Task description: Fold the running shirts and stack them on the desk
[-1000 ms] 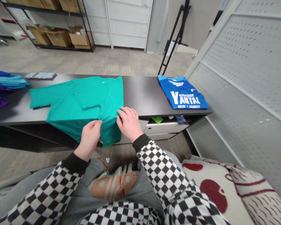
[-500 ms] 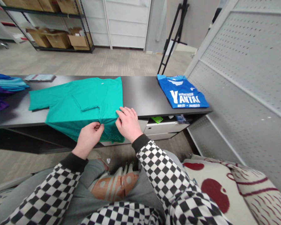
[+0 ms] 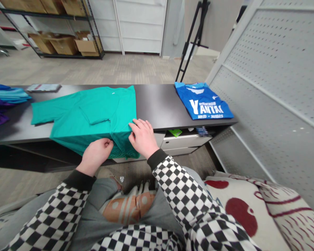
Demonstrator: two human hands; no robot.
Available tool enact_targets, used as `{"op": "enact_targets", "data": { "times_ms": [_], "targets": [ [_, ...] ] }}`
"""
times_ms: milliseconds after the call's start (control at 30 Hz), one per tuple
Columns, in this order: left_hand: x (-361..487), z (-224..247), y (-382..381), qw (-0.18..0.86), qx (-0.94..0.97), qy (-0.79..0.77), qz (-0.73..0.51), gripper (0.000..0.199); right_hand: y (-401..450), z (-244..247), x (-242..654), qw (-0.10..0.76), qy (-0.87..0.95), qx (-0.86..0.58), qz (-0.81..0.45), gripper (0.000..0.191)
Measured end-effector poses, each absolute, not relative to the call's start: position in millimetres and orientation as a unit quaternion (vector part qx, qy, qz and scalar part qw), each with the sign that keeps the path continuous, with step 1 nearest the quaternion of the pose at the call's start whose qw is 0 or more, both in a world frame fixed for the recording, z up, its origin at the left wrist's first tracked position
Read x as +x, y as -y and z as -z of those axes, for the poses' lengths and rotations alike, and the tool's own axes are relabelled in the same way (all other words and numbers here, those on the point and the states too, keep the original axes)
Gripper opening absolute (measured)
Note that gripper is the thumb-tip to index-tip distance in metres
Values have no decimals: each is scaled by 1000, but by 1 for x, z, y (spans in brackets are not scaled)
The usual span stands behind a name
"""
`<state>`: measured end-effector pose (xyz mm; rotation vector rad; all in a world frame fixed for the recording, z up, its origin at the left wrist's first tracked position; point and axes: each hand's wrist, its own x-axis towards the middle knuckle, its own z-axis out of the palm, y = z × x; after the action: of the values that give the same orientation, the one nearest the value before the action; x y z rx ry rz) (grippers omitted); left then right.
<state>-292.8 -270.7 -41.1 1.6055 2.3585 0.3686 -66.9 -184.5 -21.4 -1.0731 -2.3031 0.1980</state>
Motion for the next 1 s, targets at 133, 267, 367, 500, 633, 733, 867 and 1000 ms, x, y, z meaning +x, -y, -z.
{"op": "enact_targets", "data": {
  "times_ms": [133,267,367,500,633,733,867,1000],
  "targets": [
    [-291,37,274,135,562,-802,-153,36,185,21,-67,289,864,-404,-77,45],
    [-283,28,281,146,585,-760,-243,38,186,20,-66,285,865,-406,-83,46],
    [-280,24,286,153,591,-738,-288,38,187,18,-66,284,864,-406,-87,46],
    [-282,24,288,156,591,-731,-302,38,188,18,-67,293,860,-407,-91,47],
    [-284,23,287,173,610,-714,-299,37,190,19,-65,293,855,-417,-99,54],
    [-285,22,286,201,627,-687,-307,32,192,9,-68,286,847,-438,-95,57],
    [-289,20,284,222,631,-674,-314,29,178,-27,-99,284,834,-467,-77,65],
    [-290,18,286,233,642,-669,-292,29,141,-56,-156,233,844,-479,-69,75]
  ]
}}
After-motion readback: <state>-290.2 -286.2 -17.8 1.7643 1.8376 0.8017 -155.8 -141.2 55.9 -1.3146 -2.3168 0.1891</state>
